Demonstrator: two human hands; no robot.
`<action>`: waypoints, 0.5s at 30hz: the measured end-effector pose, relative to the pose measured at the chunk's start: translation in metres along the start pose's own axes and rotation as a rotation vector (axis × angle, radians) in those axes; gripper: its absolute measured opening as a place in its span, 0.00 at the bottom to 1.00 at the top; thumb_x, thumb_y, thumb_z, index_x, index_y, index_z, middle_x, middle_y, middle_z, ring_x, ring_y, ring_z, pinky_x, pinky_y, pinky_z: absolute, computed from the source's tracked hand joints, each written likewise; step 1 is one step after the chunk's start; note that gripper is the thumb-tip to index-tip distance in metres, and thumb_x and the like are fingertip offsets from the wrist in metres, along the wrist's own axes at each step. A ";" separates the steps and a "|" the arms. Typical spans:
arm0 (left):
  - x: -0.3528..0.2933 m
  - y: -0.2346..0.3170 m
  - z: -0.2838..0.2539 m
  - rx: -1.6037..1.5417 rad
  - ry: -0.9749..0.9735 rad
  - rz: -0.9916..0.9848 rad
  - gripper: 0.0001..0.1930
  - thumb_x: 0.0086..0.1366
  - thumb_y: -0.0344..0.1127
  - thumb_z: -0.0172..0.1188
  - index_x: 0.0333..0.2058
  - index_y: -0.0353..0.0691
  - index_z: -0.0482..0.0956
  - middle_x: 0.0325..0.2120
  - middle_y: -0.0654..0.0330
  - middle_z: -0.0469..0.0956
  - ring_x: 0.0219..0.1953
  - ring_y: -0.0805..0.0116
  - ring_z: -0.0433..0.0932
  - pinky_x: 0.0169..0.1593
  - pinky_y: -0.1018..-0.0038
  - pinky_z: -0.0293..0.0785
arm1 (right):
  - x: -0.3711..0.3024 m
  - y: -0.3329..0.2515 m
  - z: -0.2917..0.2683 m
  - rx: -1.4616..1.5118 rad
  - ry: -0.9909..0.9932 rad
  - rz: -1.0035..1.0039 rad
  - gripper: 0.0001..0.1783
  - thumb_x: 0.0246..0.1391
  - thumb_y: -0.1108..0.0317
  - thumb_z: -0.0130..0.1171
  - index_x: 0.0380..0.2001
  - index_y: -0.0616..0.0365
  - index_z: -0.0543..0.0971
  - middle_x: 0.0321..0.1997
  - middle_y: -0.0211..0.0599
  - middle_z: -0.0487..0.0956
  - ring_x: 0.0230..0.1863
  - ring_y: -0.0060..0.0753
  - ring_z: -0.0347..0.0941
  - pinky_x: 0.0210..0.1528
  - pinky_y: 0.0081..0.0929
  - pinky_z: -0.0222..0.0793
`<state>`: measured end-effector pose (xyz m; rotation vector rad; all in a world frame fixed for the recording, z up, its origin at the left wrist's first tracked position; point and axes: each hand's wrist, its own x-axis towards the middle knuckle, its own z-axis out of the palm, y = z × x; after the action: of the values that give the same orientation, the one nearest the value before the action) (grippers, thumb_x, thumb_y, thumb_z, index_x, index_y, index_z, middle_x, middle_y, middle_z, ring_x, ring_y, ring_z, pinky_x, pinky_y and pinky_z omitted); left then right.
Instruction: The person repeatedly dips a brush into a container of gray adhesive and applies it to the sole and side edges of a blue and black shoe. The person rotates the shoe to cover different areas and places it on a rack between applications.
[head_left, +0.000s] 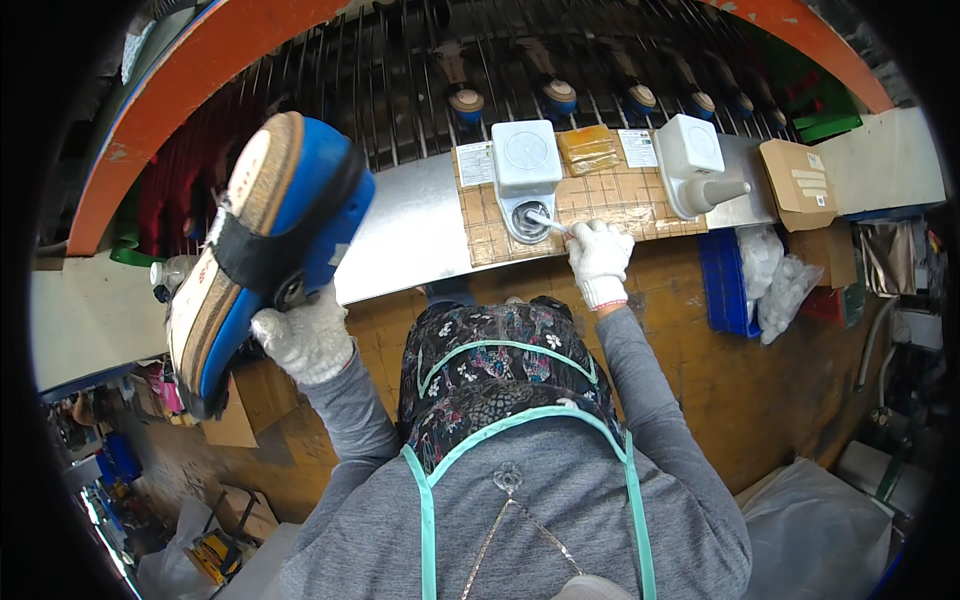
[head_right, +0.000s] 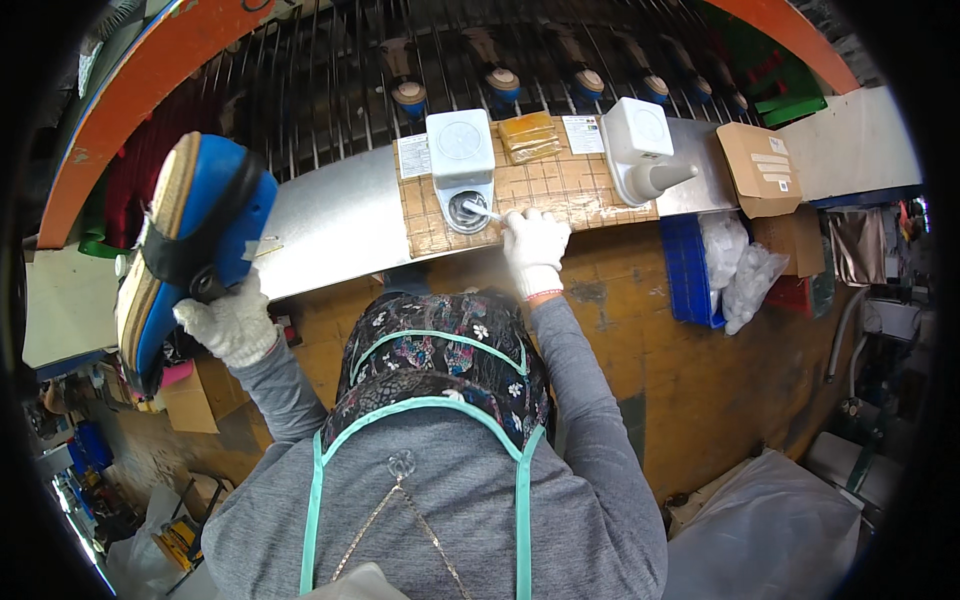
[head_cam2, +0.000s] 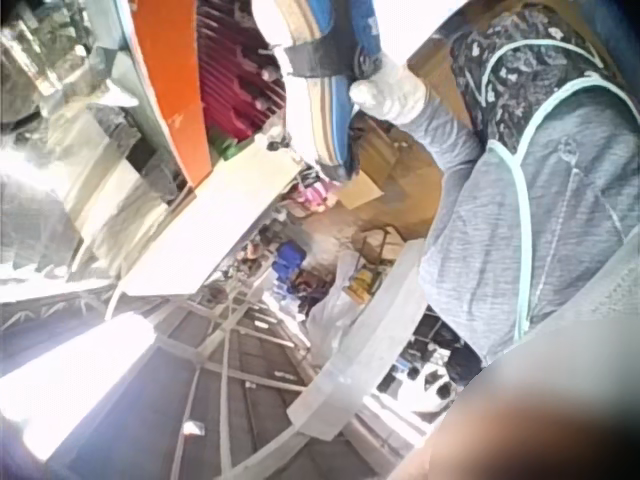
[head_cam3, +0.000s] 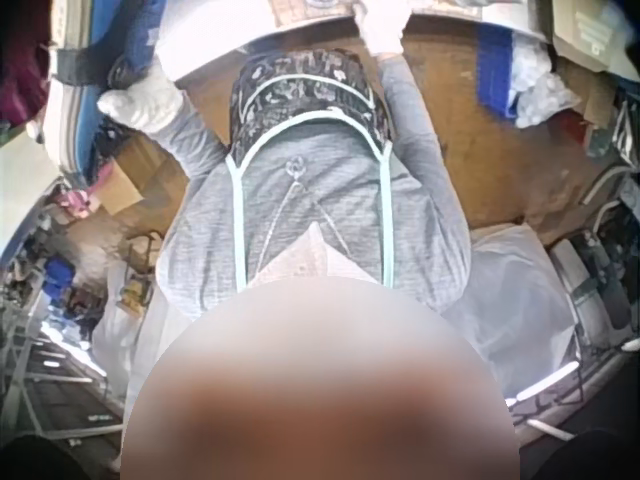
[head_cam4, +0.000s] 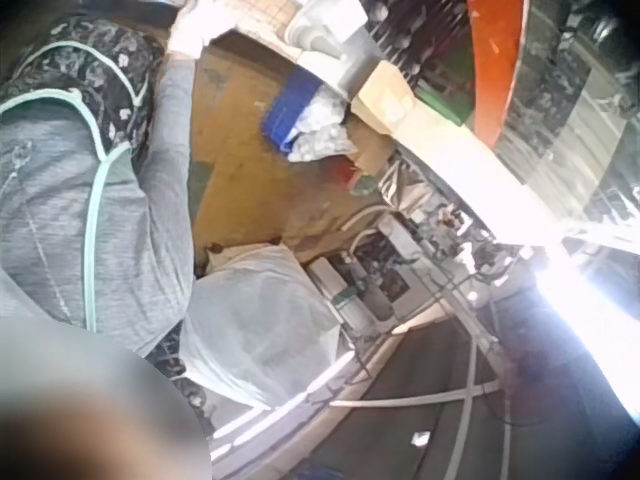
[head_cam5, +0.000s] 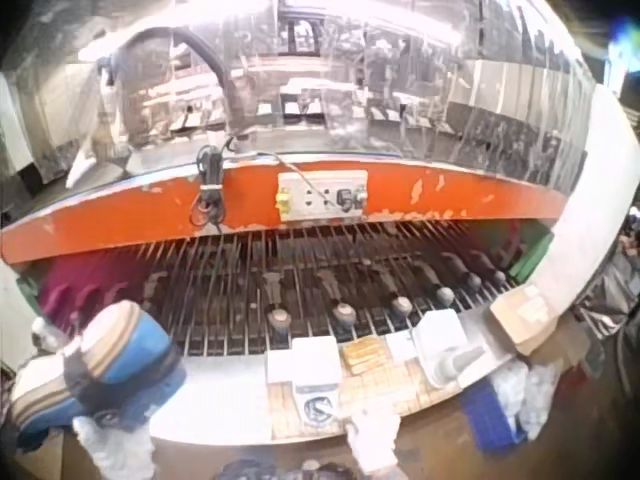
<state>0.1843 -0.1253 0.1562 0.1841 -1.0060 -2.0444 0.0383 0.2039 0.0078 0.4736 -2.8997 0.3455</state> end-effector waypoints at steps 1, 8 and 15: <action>0.002 0.002 -0.003 0.068 -0.024 0.043 0.50 0.49 0.61 0.76 0.66 0.44 0.65 0.64 0.54 0.67 0.67 0.49 0.64 0.71 0.42 0.57 | -0.001 0.000 0.000 -0.004 0.005 -0.021 0.05 0.50 0.57 0.66 0.29 0.40 0.82 0.31 0.30 0.79 0.38 0.42 0.75 0.41 0.44 0.61; 0.021 0.004 -0.008 0.221 -0.049 0.228 0.40 0.58 0.50 0.73 0.64 0.38 0.67 0.60 0.52 0.72 0.62 0.57 0.69 0.69 0.54 0.60 | -0.010 0.011 0.007 0.527 -0.213 0.405 0.12 0.59 0.56 0.58 0.35 0.50 0.83 0.28 0.39 0.82 0.31 0.41 0.77 0.39 0.38 0.68; 0.013 -0.022 0.040 0.975 -0.197 0.486 0.30 0.68 0.39 0.63 0.65 0.37 0.64 0.64 0.47 0.65 0.57 0.55 0.75 0.62 0.61 0.73 | -0.019 0.025 0.002 1.183 -0.501 0.624 0.12 0.61 0.60 0.59 0.34 0.58 0.81 0.25 0.25 0.77 0.26 0.17 0.67 0.30 0.21 0.64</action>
<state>0.1440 -0.1038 0.1704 0.2107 -1.8956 -1.0246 0.0470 0.2321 -0.0034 -0.3170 -2.8505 2.3350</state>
